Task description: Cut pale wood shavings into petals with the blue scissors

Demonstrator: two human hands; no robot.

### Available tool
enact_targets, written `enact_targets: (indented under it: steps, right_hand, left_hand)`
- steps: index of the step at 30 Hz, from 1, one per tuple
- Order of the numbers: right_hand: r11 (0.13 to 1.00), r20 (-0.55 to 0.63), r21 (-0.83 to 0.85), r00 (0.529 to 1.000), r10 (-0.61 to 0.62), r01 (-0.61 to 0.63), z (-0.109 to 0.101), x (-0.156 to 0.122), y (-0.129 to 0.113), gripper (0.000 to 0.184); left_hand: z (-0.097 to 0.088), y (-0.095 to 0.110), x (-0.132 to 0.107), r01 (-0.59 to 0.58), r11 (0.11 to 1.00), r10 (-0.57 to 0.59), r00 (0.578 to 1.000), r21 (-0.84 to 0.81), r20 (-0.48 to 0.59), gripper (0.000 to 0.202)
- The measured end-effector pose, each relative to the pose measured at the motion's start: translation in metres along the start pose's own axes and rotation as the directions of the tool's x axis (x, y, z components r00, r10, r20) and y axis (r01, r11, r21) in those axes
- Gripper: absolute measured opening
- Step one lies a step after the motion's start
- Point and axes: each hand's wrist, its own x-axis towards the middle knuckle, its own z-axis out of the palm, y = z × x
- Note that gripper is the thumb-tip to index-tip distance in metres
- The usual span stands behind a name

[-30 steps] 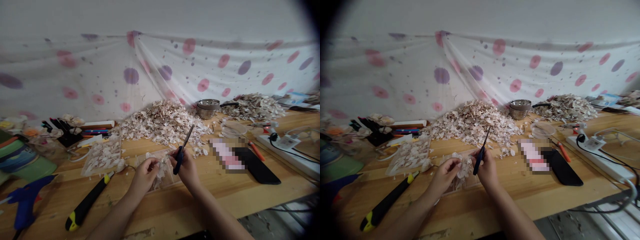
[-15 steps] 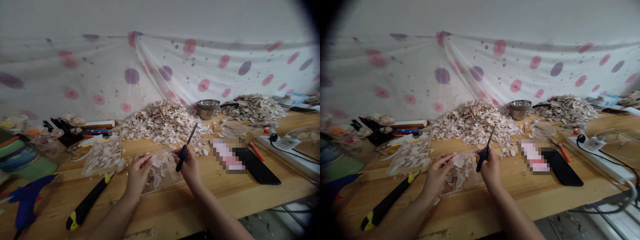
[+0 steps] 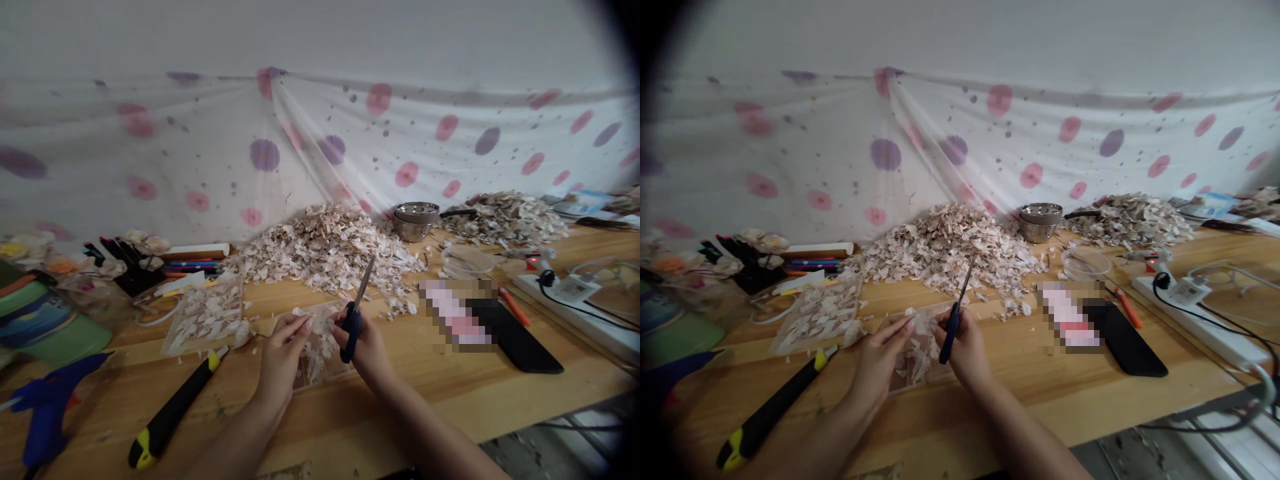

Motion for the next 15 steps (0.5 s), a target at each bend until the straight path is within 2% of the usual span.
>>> enact_targets:
  steps: [3,8,15]
  right_hand:
    - [0.997,-0.015,-0.062,0.998,-0.054,0.053,-0.0044,0.0025,0.0,0.031]
    - [0.966,-0.007,-0.224,0.991,-0.131,0.126,-0.0092,0.0026,0.0012,0.024]
    - [0.992,0.009,-0.105,0.997,-0.071,0.072,-0.0023,-0.0019,0.0034,0.028]
  left_hand:
    - [-0.0031,0.0,0.0022,-0.129,0.974,0.123,0.992,0.189,0.04,0.021]
    - [-0.0051,0.0039,0.0049,-0.186,0.939,0.164,0.981,0.289,0.099,0.017]
    - [-0.0041,-0.0013,-0.0016,-0.202,0.939,0.211,0.977,0.277,-0.005,0.024]
